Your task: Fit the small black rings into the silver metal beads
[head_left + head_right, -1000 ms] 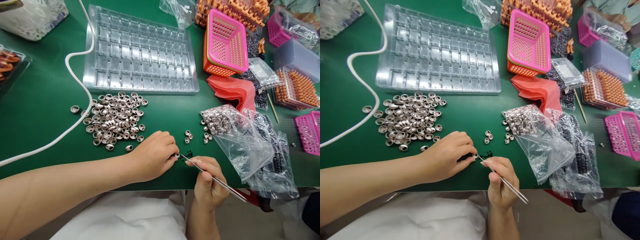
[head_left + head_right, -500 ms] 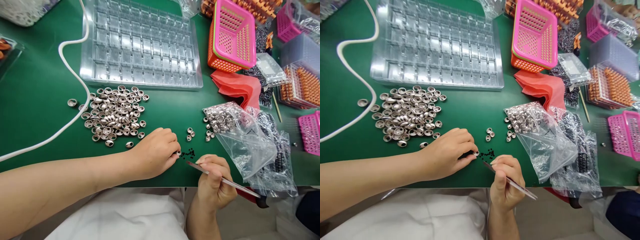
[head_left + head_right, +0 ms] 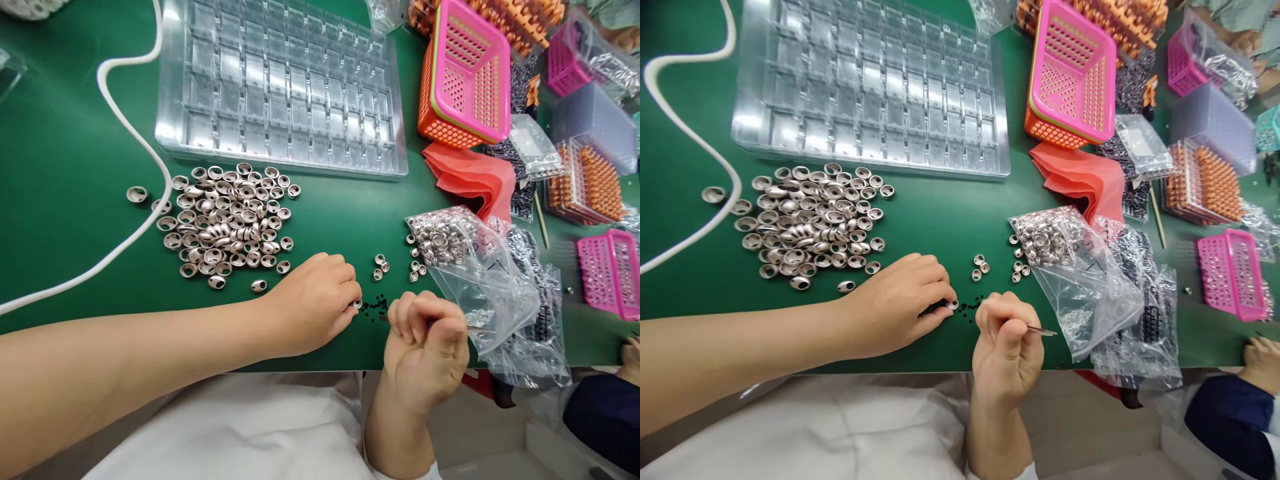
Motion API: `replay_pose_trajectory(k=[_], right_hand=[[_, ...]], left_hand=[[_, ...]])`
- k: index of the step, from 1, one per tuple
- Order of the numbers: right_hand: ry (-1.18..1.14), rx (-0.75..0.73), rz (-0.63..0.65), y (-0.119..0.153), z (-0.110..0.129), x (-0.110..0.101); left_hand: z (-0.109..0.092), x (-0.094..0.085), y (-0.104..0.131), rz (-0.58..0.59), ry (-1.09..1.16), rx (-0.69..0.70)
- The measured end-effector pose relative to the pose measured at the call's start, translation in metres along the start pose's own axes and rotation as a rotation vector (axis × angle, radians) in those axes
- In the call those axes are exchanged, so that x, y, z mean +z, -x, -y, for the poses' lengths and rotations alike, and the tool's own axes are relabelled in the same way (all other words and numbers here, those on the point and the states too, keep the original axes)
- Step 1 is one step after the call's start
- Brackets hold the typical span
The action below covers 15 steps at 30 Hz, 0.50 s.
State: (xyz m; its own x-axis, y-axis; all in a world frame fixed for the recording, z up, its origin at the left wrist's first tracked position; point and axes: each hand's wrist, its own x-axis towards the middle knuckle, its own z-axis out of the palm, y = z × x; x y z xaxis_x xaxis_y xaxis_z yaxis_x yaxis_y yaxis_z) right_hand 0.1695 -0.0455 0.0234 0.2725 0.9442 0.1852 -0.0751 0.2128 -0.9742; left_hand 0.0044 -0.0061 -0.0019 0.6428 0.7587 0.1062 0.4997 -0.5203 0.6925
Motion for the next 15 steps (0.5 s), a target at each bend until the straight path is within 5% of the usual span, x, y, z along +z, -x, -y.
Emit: replay_pose_trajectory(k=[5,15], right_hand=[[-0.146,0.094,0.049,-0.008,0.004,0.008],[-0.079,-0.005,-0.002,-0.001,-0.009,0.020]], left_hand=[[0.001,0.002,0.000,-0.019,0.004,-0.001],[0.000,0.002,0.000,-0.031,0.010,-0.002]])
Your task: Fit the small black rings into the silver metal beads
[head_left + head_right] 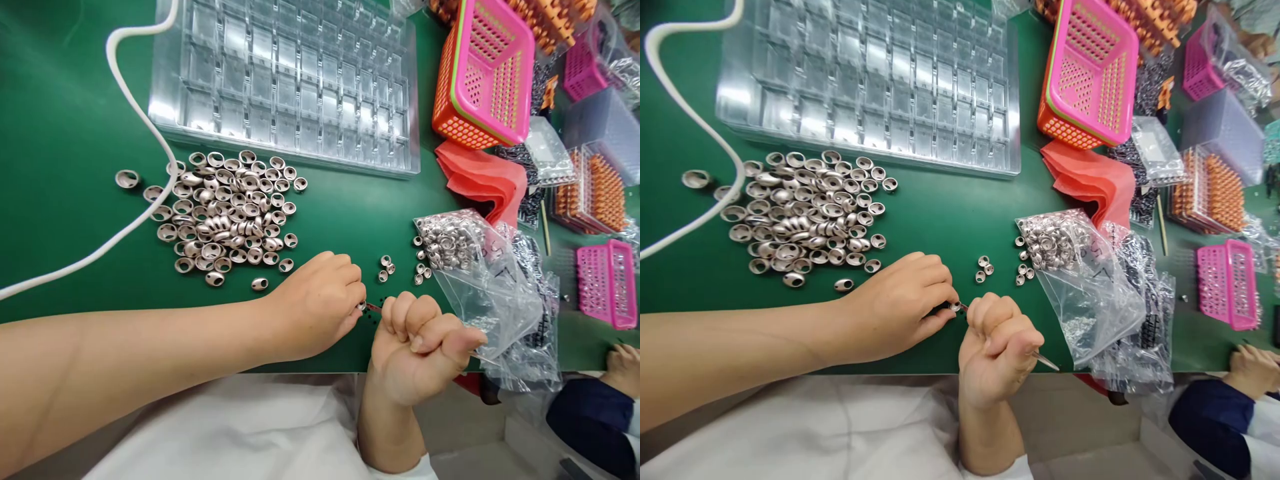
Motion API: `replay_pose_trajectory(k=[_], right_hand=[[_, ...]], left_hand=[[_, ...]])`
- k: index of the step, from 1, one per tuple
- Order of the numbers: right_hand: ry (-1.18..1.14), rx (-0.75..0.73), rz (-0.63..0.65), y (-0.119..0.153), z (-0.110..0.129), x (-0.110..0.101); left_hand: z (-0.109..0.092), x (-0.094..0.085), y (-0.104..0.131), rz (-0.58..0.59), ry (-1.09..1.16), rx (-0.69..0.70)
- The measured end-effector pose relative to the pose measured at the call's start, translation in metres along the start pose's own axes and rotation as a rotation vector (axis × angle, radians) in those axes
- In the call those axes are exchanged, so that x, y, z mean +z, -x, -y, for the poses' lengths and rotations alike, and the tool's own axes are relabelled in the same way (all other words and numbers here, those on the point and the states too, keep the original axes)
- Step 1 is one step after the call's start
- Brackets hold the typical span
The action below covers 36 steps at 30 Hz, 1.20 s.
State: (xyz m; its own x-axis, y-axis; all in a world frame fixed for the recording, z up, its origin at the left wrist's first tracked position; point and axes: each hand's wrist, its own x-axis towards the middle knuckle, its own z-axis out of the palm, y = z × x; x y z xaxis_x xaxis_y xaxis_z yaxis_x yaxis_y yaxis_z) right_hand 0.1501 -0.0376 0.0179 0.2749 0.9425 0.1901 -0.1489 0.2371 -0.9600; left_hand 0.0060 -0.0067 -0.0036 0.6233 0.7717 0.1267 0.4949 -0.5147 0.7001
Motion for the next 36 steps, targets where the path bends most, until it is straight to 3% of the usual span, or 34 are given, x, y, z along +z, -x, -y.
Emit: replay_pose_trajectory(k=[13,36], right_hand=[[0.052,-0.063,0.041,0.0040,-0.0048,-0.0003],[-0.045,-0.031,0.043,0.0028,-0.0079,0.0010]], left_hand=[[0.0018,0.0026,0.0005,-0.019,0.007,0.012],[0.0026,0.0027,0.0005,-0.034,-0.006,0.021]])
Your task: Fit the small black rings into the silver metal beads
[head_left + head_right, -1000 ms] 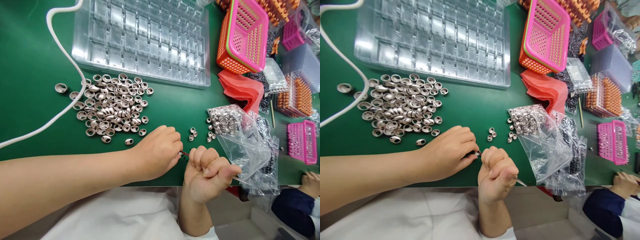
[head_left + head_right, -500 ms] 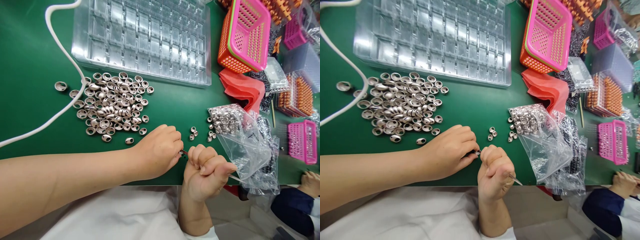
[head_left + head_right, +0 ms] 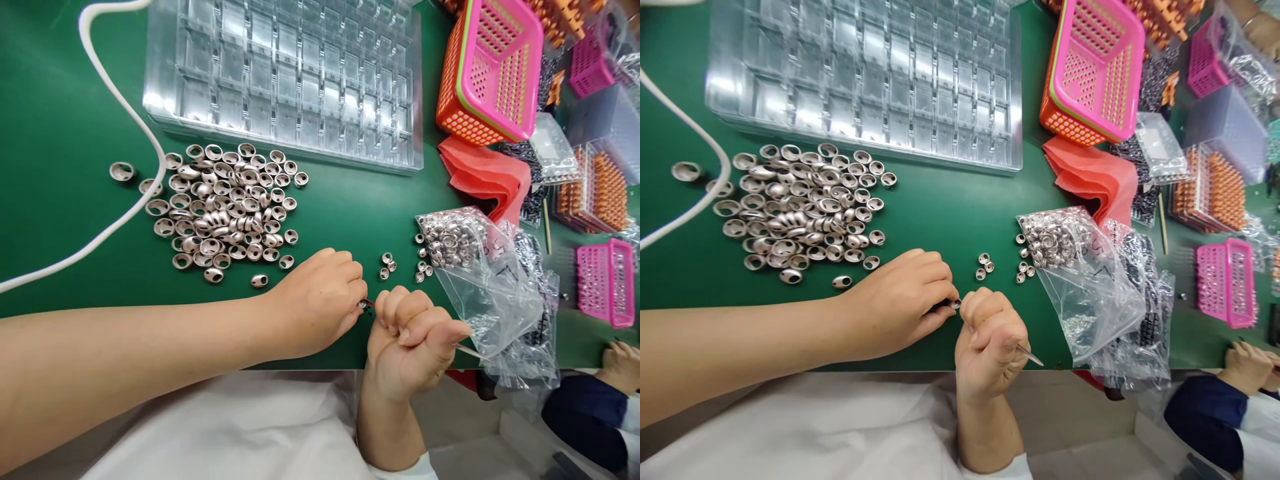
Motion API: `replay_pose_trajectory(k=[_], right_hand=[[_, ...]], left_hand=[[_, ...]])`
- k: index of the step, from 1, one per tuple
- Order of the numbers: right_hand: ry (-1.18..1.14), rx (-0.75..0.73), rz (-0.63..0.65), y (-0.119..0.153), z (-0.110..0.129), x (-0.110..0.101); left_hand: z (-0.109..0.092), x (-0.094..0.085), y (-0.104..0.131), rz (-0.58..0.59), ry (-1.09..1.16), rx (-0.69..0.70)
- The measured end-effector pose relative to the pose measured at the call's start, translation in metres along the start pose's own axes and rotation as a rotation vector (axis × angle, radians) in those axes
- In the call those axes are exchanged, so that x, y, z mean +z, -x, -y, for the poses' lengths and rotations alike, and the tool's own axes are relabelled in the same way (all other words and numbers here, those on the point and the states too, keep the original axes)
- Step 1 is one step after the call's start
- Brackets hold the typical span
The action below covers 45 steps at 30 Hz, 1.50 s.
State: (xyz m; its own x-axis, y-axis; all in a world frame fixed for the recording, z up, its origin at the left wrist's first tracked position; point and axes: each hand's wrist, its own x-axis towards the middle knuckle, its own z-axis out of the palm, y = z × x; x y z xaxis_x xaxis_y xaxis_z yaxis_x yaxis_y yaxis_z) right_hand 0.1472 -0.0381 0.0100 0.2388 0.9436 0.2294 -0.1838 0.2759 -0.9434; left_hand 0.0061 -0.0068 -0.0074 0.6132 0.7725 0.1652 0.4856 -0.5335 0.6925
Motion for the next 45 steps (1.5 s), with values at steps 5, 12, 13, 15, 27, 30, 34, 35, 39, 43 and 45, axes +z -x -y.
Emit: replay_pose_trajectory(k=[5,12,13,15,27,30,34,35,39,43,45], right_hand=[[0.007,-0.025,-0.010,0.001,-0.001,-0.001],[0.018,-0.053,-0.026,0.002,-0.001,-0.002],[0.017,-0.054,-0.025,0.002,-0.001,-0.002],[0.010,-0.050,-0.015,0.003,-0.001,-0.002],[0.051,-0.061,0.001,0.002,-0.001,0.002],[0.042,-0.071,0.006,0.003,-0.002,0.002],[0.053,-0.085,0.014,0.004,-0.003,0.001],[0.057,-0.088,0.015,0.004,-0.004,0.001],[0.066,-0.109,0.008,0.004,-0.005,0.003],[0.074,-0.138,-0.011,0.002,-0.006,0.007],[0.091,-0.153,-0.011,0.002,-0.006,0.009]], left_hand=[[-0.001,0.000,0.000,0.002,0.000,0.003],[0.000,0.000,-0.001,0.004,0.005,-0.004],[0.000,0.000,-0.001,0.002,0.006,-0.004],[0.000,0.000,-0.001,0.000,0.004,-0.003],[-0.001,-0.001,-0.001,0.000,0.000,-0.003],[-0.001,-0.001,-0.001,0.002,-0.004,-0.002],[-0.001,-0.001,-0.001,0.007,-0.002,-0.003],[-0.001,-0.002,-0.001,0.008,-0.001,-0.004],[-0.001,-0.002,-0.001,0.009,0.006,-0.003],[0.000,-0.001,-0.001,0.003,0.012,0.000],[0.000,-0.001,0.000,0.000,0.017,0.002]])
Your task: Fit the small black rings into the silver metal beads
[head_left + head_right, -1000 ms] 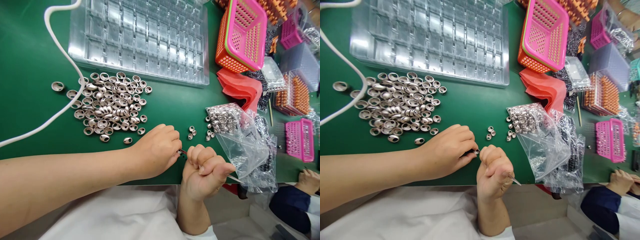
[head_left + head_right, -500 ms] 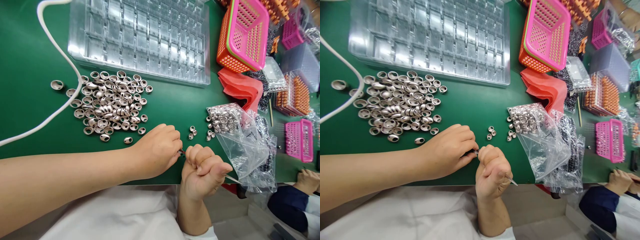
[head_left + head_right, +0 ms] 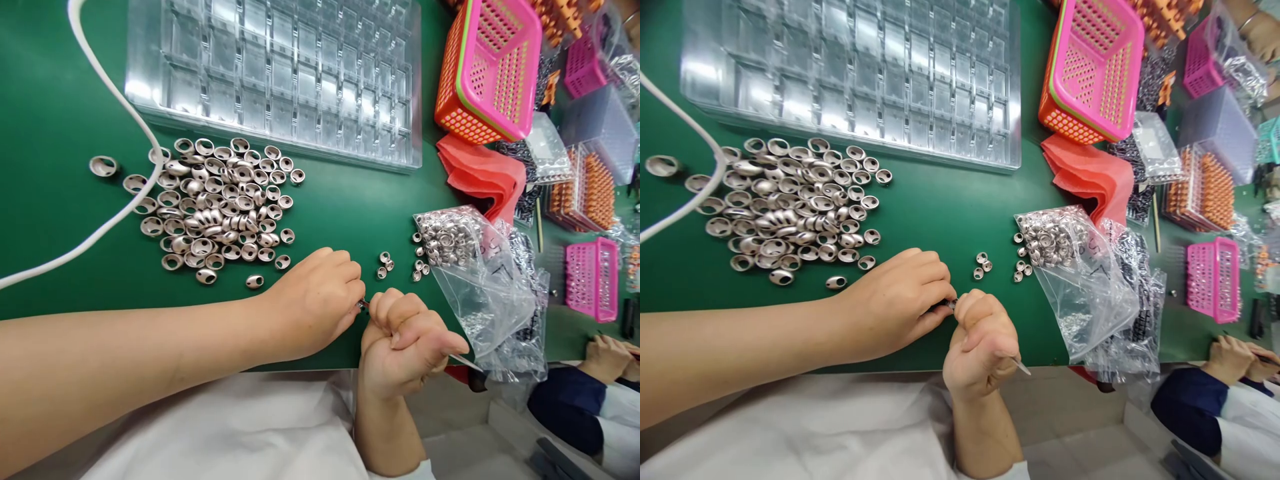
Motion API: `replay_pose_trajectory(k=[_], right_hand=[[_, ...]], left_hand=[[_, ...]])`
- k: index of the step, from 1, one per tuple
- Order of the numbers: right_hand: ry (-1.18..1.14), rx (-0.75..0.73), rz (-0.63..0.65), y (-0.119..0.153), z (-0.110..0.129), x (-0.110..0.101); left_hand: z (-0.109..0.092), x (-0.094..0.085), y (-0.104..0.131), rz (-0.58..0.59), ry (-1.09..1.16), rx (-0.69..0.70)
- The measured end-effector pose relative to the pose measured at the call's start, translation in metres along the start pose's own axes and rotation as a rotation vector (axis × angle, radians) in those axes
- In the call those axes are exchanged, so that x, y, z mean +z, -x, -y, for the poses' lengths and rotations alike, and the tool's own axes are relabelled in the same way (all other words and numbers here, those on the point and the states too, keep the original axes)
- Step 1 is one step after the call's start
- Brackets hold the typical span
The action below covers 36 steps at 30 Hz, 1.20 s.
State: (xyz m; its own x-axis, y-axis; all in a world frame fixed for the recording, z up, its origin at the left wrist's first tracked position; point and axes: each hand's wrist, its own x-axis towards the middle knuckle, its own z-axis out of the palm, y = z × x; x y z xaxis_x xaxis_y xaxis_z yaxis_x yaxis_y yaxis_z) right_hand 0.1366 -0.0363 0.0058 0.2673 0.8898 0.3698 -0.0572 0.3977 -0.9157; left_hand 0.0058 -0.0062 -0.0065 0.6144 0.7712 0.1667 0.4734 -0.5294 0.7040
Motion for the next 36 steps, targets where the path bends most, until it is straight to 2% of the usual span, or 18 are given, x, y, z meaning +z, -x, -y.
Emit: replay_pose_trajectory(k=[9,14,36], right_hand=[[0.094,0.000,0.042,0.002,0.001,0.002],[0.051,-0.013,0.012,0.002,-0.001,-0.001],[-0.005,0.010,-0.025,0.004,0.000,-0.007]], left_hand=[[0.001,0.003,0.000,-0.015,-0.002,0.007],[0.001,0.001,0.000,0.016,-0.010,0.000],[0.000,0.000,-0.001,0.022,-0.002,-0.011]])
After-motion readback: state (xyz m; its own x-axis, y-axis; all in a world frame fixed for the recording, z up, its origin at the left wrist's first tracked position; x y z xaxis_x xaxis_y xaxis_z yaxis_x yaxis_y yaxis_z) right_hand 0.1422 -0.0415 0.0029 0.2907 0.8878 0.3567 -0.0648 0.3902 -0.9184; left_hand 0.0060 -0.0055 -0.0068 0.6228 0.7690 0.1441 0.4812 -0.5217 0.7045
